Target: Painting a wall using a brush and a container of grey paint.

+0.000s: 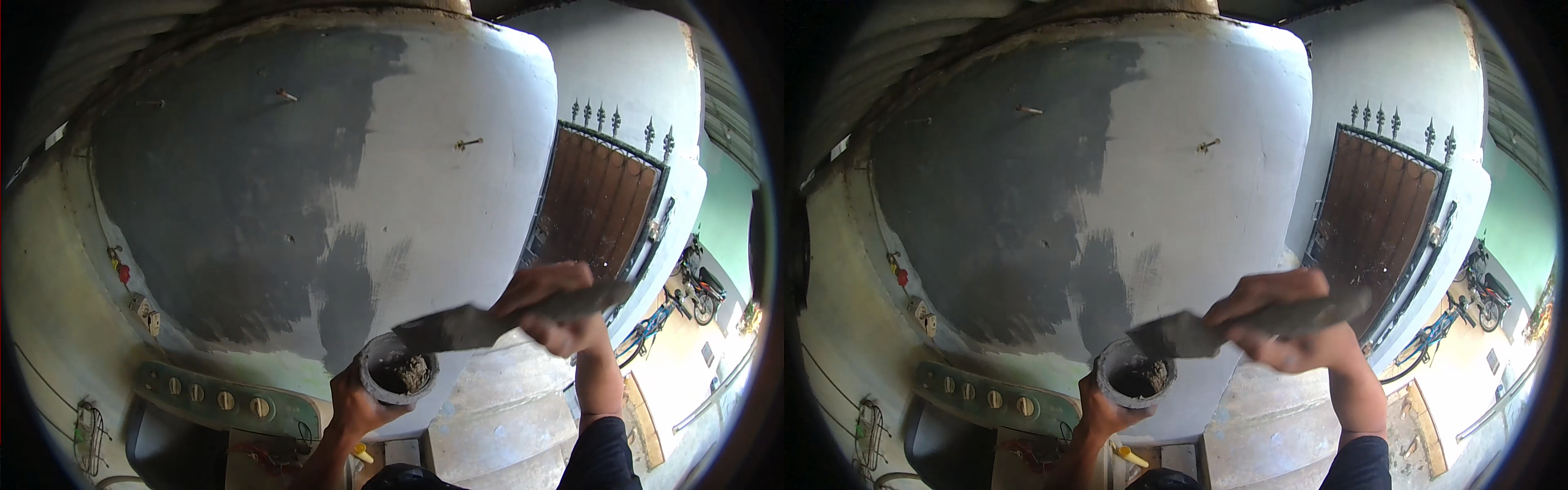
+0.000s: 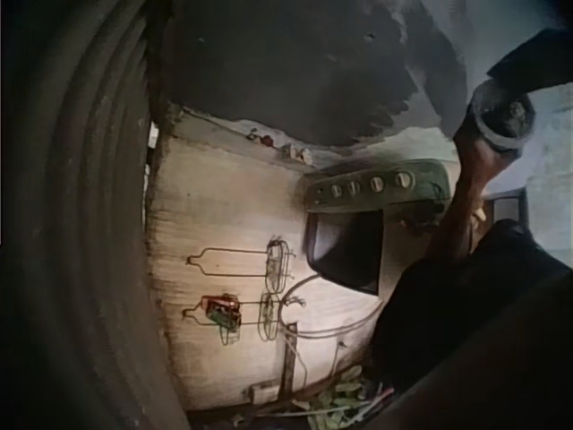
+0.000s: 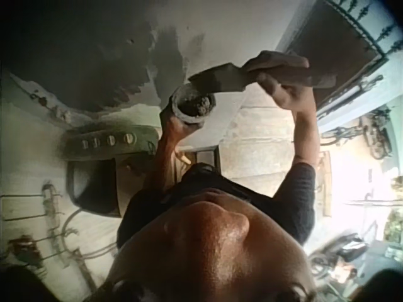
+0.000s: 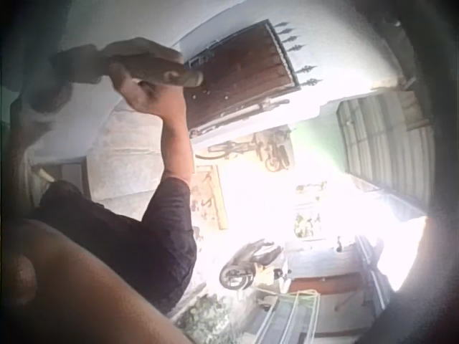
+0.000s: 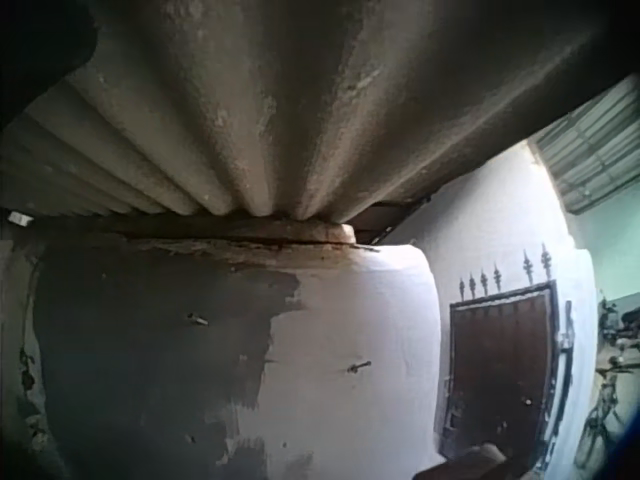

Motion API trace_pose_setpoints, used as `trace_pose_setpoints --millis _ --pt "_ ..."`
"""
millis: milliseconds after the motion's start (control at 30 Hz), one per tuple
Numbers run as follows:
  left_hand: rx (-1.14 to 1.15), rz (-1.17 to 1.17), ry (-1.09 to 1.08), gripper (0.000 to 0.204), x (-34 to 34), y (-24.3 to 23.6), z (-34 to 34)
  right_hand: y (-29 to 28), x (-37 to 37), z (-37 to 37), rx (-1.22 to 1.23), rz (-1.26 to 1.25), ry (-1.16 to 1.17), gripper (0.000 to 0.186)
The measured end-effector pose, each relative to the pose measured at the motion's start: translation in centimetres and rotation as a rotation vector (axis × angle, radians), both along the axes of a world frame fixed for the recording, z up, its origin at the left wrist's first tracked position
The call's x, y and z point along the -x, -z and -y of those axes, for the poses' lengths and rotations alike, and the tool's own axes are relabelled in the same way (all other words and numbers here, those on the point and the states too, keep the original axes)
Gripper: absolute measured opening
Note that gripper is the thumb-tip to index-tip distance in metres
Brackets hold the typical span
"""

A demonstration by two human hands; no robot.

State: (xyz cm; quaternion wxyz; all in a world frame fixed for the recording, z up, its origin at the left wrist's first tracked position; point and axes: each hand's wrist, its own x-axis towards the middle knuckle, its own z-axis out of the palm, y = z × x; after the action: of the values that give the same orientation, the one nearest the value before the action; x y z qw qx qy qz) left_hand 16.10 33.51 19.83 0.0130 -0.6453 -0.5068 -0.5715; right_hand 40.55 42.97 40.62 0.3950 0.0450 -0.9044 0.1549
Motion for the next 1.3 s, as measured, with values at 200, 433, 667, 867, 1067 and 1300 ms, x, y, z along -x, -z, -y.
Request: trace_pose_setpoints --millis 200,433,667,867,1067,1300 --pt "-0.052 -0.018 -0.006 0.075 0.8 0.3 0.0 -4.9 0.0 -3.2 0.540 -0.624 0.091 0.039" --pt "-0.084 -0.018 0.017 0.074 0.5 0.2 0.1 -15.1 4.4 -8.0 0.387 -0.790 0.014 0.039" --pt "-0.046 -0.008 0.083 0.074 0.2 0.3 0.0 -18.8 6.5 -11.2 0.236 -0.754 0.189 0.040" --pt "0.005 0.048 0.132 0.074 0.1 0.9 -0.6 -20.2 3.7 -14.0 0.141 -0.770 0.264 0.039" --pt "0.033 0.052 0.157 0.074 0.2 1.2 -1.0 -22.7 -4.3 -15.5 -0.121 -0.642 0.517 0.037" --pt "0.052 0.073 0.181 0.073 0.6 1.8 -1.5 -22.4 -0.7 -14.5 -0.005 -0.740 0.220 0.036"
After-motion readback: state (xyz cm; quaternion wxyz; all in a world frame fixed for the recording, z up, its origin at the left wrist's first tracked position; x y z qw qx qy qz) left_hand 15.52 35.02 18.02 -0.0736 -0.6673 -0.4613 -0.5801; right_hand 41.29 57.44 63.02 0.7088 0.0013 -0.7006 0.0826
